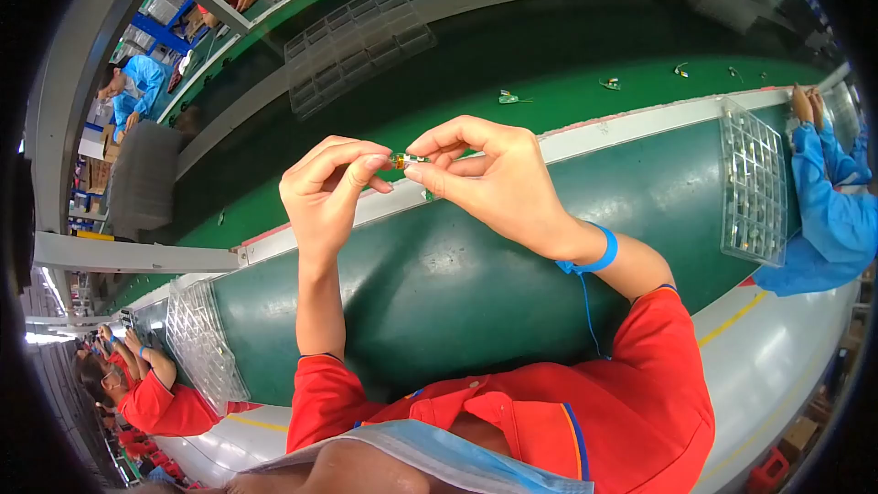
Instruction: The person assembles small electronic components by hand on a factory production line, connecting plastic connectors to the electronic components.
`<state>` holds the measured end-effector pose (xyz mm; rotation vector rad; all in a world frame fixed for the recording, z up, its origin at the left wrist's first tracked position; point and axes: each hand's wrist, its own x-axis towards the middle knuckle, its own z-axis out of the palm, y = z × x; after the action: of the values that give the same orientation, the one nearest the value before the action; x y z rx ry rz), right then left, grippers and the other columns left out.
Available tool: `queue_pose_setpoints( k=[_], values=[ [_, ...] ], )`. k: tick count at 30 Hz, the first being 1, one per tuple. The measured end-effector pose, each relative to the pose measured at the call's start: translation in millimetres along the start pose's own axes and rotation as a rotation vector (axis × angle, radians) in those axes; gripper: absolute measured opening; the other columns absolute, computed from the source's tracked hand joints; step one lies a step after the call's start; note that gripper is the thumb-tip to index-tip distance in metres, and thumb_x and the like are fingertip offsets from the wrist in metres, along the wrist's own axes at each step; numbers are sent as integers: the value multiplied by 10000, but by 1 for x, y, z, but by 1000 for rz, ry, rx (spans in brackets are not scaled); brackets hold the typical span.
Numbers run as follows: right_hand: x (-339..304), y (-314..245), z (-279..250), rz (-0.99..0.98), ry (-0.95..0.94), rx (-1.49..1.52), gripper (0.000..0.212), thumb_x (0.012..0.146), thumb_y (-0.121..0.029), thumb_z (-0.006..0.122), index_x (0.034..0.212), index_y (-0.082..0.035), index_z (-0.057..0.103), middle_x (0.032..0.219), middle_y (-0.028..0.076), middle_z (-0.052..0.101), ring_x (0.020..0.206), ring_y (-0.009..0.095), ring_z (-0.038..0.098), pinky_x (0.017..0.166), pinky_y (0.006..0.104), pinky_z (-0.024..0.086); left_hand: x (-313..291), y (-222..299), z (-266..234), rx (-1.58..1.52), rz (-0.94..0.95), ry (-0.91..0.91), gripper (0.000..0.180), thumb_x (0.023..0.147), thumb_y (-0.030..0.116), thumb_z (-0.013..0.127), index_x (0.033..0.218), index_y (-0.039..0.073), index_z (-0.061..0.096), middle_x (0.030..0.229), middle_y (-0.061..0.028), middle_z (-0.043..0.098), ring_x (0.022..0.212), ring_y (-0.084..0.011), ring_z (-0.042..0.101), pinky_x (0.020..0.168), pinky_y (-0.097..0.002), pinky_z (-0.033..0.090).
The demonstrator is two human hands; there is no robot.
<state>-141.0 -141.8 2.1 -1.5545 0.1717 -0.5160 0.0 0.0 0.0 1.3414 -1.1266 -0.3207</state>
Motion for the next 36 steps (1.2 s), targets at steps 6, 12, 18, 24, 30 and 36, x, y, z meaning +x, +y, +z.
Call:
queue_pose_setpoints(
  k=[6,12,18,24,30,36],
  values=[
    [5,4,-4,56,14,13,271,815,30,697,1073,67,623,978,113,640,889,138,641,809,263,570,10,-1,-8,310,-112,58,72,854,31,655,847,-41,656,791,-80,632,661,-116,614,519,-238,523],
    [22,16,-7,-77,13,-546,199,804,-89,711,959,31,671,892,138,679,854,238,671,717,338,528,0,-25,-71,1049,-285,16,104,776,63,680,831,-24,669,801,-160,633,735,-332,612,674,-391,484],
    [18,87,-23,-173,-338,-1182,110,745,-49,678,795,34,625,812,186,647,794,375,616,696,444,494,3,-38,-49,926,-143,-201,139,788,111,679,847,-13,689,808,-156,653,717,-297,643,661,-363,499],
    [23,102,-19,-213,-327,-1140,100,725,-21,650,694,35,572,732,190,623,766,370,611,675,453,492,3,-66,-16,778,-198,-307,143,771,127,697,817,-9,704,773,-153,651,705,-291,643,649,-369,499],
    [27,86,-13,-248,-256,-1038,55,718,5,603,697,33,560,677,198,598,721,382,602,636,464,478,1,-88,18,565,-282,-315,167,751,114,710,865,-8,712,757,-156,661,671,-258,647,641,-338,505],
    [36,59,-16,-242,-145,-803,87,778,-7,650,854,25,624,748,149,636,764,322,620,662,395,504,15,-76,6,163,-570,-180,172,852,46,638,980,-52,699,813,-101,685,711,-119,625,637,-265,528]
  ],
)
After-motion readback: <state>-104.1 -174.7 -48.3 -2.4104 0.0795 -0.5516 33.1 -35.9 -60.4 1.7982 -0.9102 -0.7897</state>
